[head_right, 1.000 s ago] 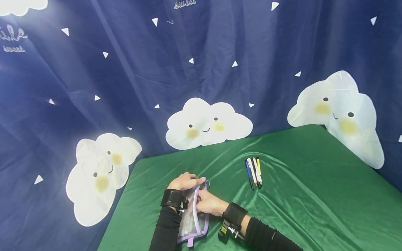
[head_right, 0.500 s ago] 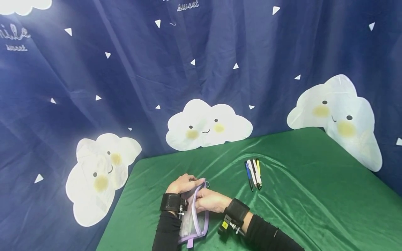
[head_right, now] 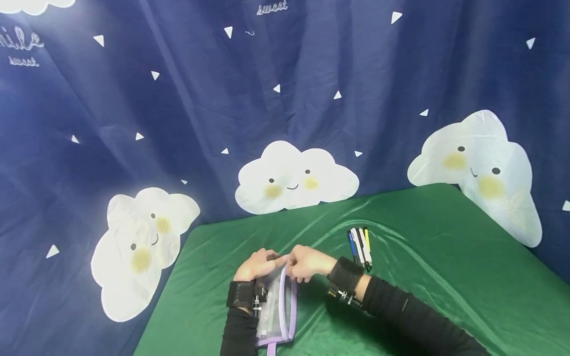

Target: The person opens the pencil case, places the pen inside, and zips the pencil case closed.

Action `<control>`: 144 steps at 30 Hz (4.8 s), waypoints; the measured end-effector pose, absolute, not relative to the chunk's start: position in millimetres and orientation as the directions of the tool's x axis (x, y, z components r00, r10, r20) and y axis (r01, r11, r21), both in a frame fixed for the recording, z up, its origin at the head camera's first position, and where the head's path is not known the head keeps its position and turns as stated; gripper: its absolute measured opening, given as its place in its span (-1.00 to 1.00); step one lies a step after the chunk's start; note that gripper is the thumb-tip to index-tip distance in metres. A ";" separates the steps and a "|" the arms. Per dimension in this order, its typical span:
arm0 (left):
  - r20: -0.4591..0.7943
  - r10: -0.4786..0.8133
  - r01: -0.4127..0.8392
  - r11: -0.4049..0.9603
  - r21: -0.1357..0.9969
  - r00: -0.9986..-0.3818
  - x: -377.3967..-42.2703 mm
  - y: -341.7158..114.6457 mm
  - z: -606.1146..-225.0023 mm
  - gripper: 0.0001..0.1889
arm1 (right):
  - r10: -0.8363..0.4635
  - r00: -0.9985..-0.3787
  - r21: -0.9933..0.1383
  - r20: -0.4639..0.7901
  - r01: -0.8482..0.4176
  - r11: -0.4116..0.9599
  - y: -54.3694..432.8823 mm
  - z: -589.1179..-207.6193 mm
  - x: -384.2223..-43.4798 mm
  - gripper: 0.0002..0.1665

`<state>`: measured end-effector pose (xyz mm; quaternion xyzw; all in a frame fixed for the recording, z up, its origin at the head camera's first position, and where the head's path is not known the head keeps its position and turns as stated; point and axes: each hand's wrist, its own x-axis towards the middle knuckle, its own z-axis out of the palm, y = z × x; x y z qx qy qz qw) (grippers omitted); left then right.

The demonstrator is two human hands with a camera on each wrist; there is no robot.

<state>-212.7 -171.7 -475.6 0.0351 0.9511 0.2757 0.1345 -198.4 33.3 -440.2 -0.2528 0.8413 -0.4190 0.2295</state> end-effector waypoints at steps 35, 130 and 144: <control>-0.238 0.129 0.000 0.878 0.478 -0.963 -198.5 -161.7 -473.9 -0.24 | -0.286 -0.958 -0.445 -0.004 -0.255 0.858 196.0 -410.5 -298.2 -0.51; 0.035 0.257 0.242 0.845 0.476 -0.966 -208.6 -158.0 -475.9 -0.66 | -0.171 -0.963 -0.582 -0.210 -0.018 0.813 205.1 -472.3 -307.3 -0.69; 0.017 0.225 0.210 0.875 0.435 -0.974 -205.6 -150.5 -477.8 -0.66 | -0.139 -0.990 -0.657 0.018 -0.116 0.745 192.8 -436.7 -306.3 -0.46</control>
